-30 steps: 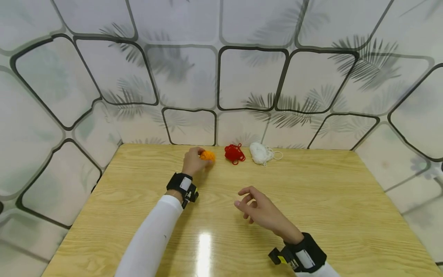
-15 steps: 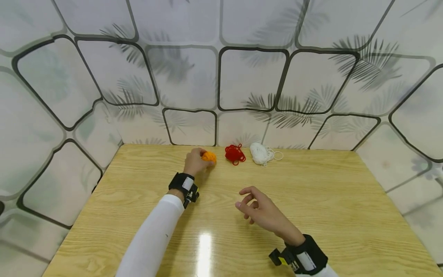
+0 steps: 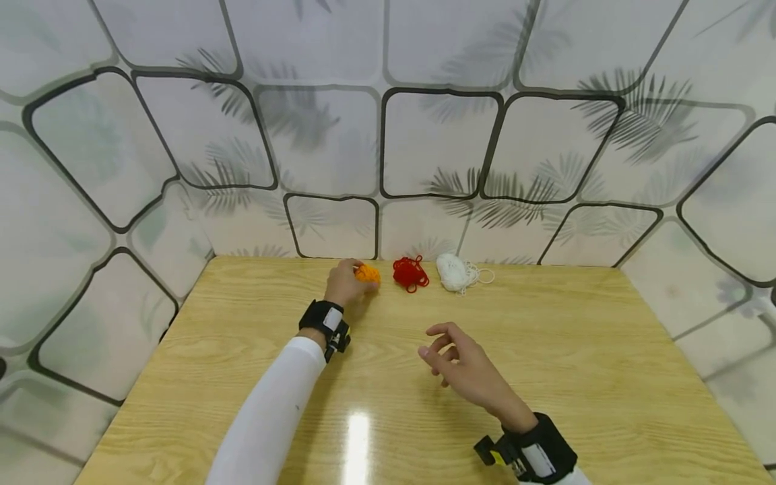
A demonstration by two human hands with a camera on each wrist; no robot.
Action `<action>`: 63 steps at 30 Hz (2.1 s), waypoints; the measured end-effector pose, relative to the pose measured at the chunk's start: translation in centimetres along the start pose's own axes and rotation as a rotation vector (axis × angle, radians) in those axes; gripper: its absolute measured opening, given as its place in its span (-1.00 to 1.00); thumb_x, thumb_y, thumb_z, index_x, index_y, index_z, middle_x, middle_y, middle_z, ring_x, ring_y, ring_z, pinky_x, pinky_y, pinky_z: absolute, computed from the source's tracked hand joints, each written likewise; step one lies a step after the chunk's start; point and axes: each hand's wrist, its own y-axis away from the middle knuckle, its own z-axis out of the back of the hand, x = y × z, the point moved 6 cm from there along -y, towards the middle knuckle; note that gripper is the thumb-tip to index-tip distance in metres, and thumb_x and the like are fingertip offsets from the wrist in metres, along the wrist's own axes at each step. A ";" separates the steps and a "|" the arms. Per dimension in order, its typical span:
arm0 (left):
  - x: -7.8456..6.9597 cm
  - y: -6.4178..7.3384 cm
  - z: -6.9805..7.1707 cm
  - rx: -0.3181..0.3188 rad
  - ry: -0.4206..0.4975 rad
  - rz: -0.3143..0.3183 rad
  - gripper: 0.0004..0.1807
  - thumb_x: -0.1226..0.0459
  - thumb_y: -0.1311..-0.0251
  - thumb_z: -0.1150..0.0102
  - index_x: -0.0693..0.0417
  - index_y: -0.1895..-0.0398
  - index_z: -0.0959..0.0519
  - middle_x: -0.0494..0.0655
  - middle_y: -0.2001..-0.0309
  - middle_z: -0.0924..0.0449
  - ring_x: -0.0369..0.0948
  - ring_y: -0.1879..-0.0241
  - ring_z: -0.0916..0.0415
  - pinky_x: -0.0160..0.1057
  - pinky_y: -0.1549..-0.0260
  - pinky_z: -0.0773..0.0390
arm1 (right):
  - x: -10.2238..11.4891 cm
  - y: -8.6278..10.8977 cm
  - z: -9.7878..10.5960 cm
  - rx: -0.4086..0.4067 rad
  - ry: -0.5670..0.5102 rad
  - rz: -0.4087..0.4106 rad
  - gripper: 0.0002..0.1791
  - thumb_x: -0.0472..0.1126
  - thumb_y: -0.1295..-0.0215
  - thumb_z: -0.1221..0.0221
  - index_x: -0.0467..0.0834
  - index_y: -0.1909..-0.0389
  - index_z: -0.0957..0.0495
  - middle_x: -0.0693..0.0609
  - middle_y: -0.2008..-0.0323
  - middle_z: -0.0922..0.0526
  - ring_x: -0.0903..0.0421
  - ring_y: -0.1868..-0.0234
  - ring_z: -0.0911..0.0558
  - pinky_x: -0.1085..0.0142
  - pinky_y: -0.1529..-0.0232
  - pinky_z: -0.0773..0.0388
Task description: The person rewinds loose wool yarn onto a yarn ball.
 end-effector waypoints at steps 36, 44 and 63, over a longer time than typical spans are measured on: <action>-0.1 19.4 3.2 -0.139 -0.492 -0.385 -0.08 -0.29 -0.38 0.01 -0.08 -0.64 -0.01 0.04 -0.63 0.20 0.05 -0.59 0.54 0.39 -0.39 0.41 | -5.2 4.7 4.1 -0.277 0.808 0.204 -0.10 0.23 -0.52 -0.02 -0.08 -0.64 0.12 -0.29 -0.60 0.15 -0.20 -0.58 0.43 -0.43 -0.34 0.52; -0.8 18.9 3.3 -0.131 -0.486 -0.373 -0.10 -0.28 -0.40 0.04 -0.08 -0.64 0.00 0.05 -0.63 0.18 0.05 -0.60 0.46 0.41 -0.39 0.35 | -5.2 4.3 3.5 -0.273 0.806 0.221 -0.13 0.24 -0.51 -0.03 -0.12 -0.62 0.02 -0.31 -0.57 0.02 -0.30 -0.58 0.25 -0.49 -0.32 0.39; -7.6 11.6 -0.7 -0.127 -0.509 -0.520 -0.39 0.11 -0.32 -0.31 0.26 -0.32 -0.47 0.26 -0.15 -0.53 0.18 -0.06 -0.52 0.08 0.14 -0.65 | -1.2 -4.2 2.6 -0.291 0.785 0.383 -0.61 -0.12 -0.31 -0.35 -0.29 -0.03 -0.62 -0.15 0.16 -0.67 -0.10 0.18 -0.64 0.04 0.25 -0.61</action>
